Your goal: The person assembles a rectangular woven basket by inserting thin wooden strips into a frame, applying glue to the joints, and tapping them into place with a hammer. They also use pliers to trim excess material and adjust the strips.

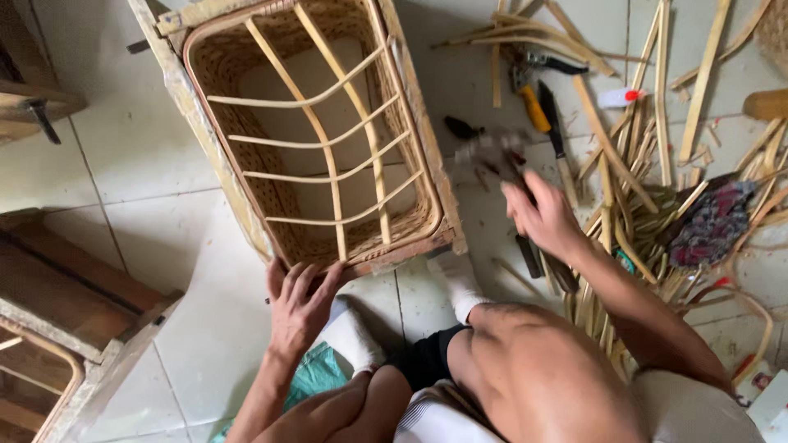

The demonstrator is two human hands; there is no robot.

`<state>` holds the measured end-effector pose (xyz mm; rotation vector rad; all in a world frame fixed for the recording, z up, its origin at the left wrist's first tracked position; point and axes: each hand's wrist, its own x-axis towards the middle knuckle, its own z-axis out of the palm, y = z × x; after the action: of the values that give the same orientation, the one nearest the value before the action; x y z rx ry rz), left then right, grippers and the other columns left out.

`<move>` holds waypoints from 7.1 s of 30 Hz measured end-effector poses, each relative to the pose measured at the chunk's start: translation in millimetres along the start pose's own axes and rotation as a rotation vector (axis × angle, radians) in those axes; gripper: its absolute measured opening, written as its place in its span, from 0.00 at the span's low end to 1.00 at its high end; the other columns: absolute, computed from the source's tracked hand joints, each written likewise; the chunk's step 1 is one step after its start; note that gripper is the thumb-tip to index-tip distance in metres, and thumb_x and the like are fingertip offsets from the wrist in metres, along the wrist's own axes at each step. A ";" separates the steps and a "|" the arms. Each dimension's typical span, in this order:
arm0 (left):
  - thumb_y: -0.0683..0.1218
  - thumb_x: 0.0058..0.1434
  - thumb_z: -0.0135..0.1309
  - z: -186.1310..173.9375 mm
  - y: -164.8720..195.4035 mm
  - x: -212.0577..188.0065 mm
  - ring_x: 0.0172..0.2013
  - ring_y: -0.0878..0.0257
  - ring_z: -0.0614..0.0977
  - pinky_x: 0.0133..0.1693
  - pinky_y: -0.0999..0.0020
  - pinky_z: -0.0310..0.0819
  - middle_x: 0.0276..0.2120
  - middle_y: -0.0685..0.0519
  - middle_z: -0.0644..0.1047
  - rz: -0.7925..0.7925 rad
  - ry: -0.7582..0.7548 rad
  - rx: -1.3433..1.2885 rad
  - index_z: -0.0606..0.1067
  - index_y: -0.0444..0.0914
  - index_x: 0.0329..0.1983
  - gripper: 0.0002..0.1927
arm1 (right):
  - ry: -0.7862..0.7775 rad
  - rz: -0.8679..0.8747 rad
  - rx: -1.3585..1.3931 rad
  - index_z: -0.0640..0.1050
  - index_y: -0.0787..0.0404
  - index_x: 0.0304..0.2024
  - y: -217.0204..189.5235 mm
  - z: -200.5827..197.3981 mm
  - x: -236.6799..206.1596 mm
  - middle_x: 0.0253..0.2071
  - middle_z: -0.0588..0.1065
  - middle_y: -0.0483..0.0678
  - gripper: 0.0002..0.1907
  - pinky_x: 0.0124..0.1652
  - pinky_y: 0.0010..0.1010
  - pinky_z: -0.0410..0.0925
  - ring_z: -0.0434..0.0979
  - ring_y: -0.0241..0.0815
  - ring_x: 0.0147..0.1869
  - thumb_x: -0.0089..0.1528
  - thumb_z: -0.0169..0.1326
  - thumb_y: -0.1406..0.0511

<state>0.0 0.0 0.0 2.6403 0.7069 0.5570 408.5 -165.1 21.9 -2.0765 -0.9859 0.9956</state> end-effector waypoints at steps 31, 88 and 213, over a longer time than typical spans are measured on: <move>0.65 0.75 0.25 59.4 -10.2 -38.2 0.71 0.53 0.65 0.71 0.61 0.54 0.73 0.40 0.63 -0.970 0.661 -1.508 0.57 0.28 0.75 0.41 | -0.378 -1.094 -0.445 0.66 0.65 0.67 -157.2 169.1 28.6 0.28 0.74 0.46 0.24 0.19 0.23 0.66 0.69 0.32 0.21 0.73 0.51 0.59; 0.44 0.60 0.62 16.0 -73.0 77.8 0.49 0.62 0.83 0.52 0.68 0.76 0.50 0.45 0.82 -1.245 0.190 -1.182 0.74 0.30 0.63 0.28 | -0.100 -0.698 -0.329 0.75 0.68 0.51 -176.9 47.7 293.9 0.22 0.67 0.42 0.13 0.12 0.21 0.58 0.59 0.29 0.15 0.75 0.45 0.64; 0.39 0.62 0.59 6.8 -2.4 -0.1 0.57 0.61 0.78 0.58 0.64 0.73 0.59 0.46 0.76 -1.046 0.194 -1.331 0.64 0.30 0.72 0.35 | -0.170 -0.480 -0.402 0.72 0.66 0.62 -32.0 -23.0 -17.9 0.22 0.73 0.48 0.18 0.14 0.22 0.63 0.65 0.32 0.14 0.72 0.49 0.65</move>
<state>2.1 0.3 -6.9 0.8328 1.0875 0.6047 408.5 -167.9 65.1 -1.9256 -1.7916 0.7712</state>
